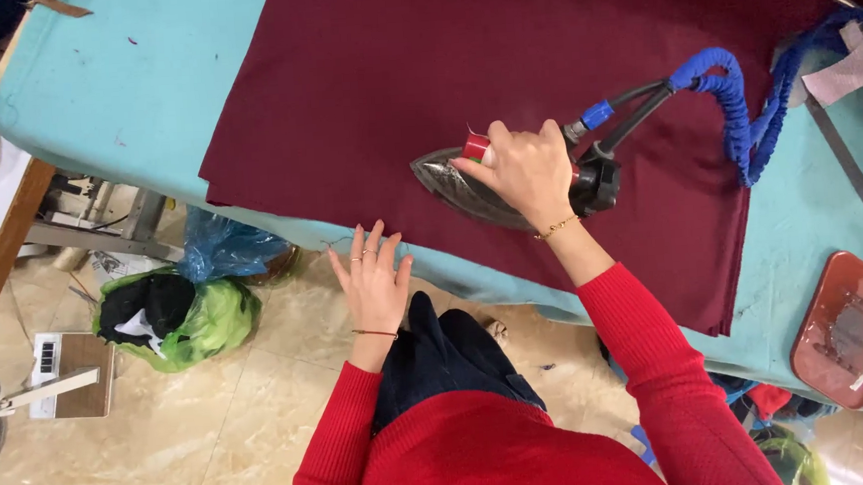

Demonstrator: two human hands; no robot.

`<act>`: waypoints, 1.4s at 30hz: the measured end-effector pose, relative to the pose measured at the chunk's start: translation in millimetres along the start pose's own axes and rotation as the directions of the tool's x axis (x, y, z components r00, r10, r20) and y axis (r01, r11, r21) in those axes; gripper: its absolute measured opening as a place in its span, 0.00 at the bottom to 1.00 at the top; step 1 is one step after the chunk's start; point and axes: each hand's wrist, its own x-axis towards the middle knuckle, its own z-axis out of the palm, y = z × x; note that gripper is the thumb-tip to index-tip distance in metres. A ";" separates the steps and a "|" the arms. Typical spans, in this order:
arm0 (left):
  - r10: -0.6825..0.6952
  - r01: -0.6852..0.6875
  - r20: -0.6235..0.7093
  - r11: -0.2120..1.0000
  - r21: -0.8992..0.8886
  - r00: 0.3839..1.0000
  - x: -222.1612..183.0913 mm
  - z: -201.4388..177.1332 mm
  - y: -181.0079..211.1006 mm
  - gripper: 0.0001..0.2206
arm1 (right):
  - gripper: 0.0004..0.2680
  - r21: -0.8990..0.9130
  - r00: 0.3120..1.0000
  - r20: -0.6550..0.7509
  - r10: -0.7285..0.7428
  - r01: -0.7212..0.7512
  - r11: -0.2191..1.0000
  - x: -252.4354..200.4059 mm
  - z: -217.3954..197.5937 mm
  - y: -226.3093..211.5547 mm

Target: Using a steam iron to press and smooth a large piece of maroon fabric on a work table

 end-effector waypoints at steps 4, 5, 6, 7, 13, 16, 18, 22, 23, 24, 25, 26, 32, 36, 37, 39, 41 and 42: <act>0.003 -0.003 0.027 1.000 0.009 1.000 -0.3 -2.2 -0.1 0.16 | 0.24 0.052 0.999 -0.021 0.033 -0.032 0.998 -1.3 0.5 -2.4; 0.002 -0.002 0.032 1.000 0.007 0.999 -0.3 -1.2 -0.8 0.16 | 0.23 0.054 0.999 -0.019 0.032 -0.031 0.998 -1.2 0.7 -2.1; 0.002 -0.002 0.037 1.000 0.006 0.999 -0.1 -0.2 -1.5 0.16 | 0.23 0.055 0.999 -0.017 0.032 -0.031 0.998 -1.4 0.9 -1.5; 0.005 -0.005 0.037 1.000 0.006 0.999 -0.1 -1.3 -1.1 0.16 | 0.23 0.054 0.999 -0.018 0.035 -0.034 0.998 -1.8 0.1 -1.6; -0.011 0.013 0.059 1.000 -0.026 0.998 0.2 -2.7 -1.2 0.15 | 0.23 0.038 0.999 -0.022 0.033 -0.032 0.999 -2.9 0.5 -1.9; 0.014 -0.014 0.016 1.000 -0.008 1.000 -0.9 -4.0 0.9 0.14 | 0.23 0.036 0.999 -0.017 0.028 -0.028 0.999 -0.2 2.0 0.6; 0.031 -0.031 0.002 0.999 -0.025 1.000 -2.4 -7.3 5.2 0.12 | 0.24 0.045 0.999 -0.029 0.022 -0.021 0.999 2.3 5.3 4.0; 0.065 -0.065 -0.018 0.998 -0.016 0.998 -11.4 -0.7 5.8 0.13 | 0.24 0.042 0.999 -0.036 0.038 -0.036 0.998 6.1 15.2 7.2; 0.064 -0.065 -0.030 0.998 -0.016 0.997 -12.8 -2.2 6.2 0.13 | 0.24 0.069 0.999 -0.023 0.046 -0.045 0.997 4.8 15.9 6.7; 0.062 -0.062 -0.044 0.998 -0.015 0.997 -13.3 -3.8 6.1 0.13 | 0.24 0.098 0.998 -0.013 0.053 -0.052 0.994 4.9 17.4 5.9; 0.061 -0.061 -0.044 0.998 -0.015 0.997 -16.3 -4.5 5.5 0.13 | 0.24 0.098 0.999 -0.013 0.052 -0.051 0.994 1.0 6.4 0.1; 0.044 -0.044 -0.043 0.999 -0.020 0.998 -16.3 -4.9 4.5 0.13 | 0.23 0.116 0.999 0.028 0.017 -0.020 0.993 0.5 -3.3 -5.1; 0.005 -0.006 -0.090 1.000 -0.009 0.996 -10.7 -13.8 -2.6 0.11 | 0.22 0.140 0.993 0.088 -0.074 0.061 0.988 -27.0 -55.1 -40.3; -0.001 -0.003 -0.121 1.000 -0.031 0.993 -6.0 -17.0 -0.8 0.10 | 0.24 0.138 0.998 0.029 -0.057 0.052 0.989 -33.4 -62.4 -45.9; -0.007 0.003 -0.123 1.000 -0.031 0.992 -6.2 -14.8 1.3 0.10 | 0.24 0.140 0.998 0.027 -0.062 0.057 0.988 -30.6 -57.7 -43.6; 0.021 -0.031 -0.142 0.997 -0.068 0.990 -6.1 -10.8 5.3 0.09 | 0.23 0.074 0.999 0.032 -0.036 0.033 0.997 -25.1 -48.7 -39.5; 0.059 -0.073 -0.142 0.993 -0.091 0.988 -5.8 -12.7 14.8 0.09 | 0.23 0.067 0.999 0.023 -0.025 0.024 0.997 -13.9 -31.2 -30.6; 0.101 -0.118 -0.143 0.986 -0.117 0.985 -6.3 -13.6 19.7 0.08 | 0.24 0.056 1.000 0.014 -0.012 0.011 0.998 -9.7 -22.9 -26.1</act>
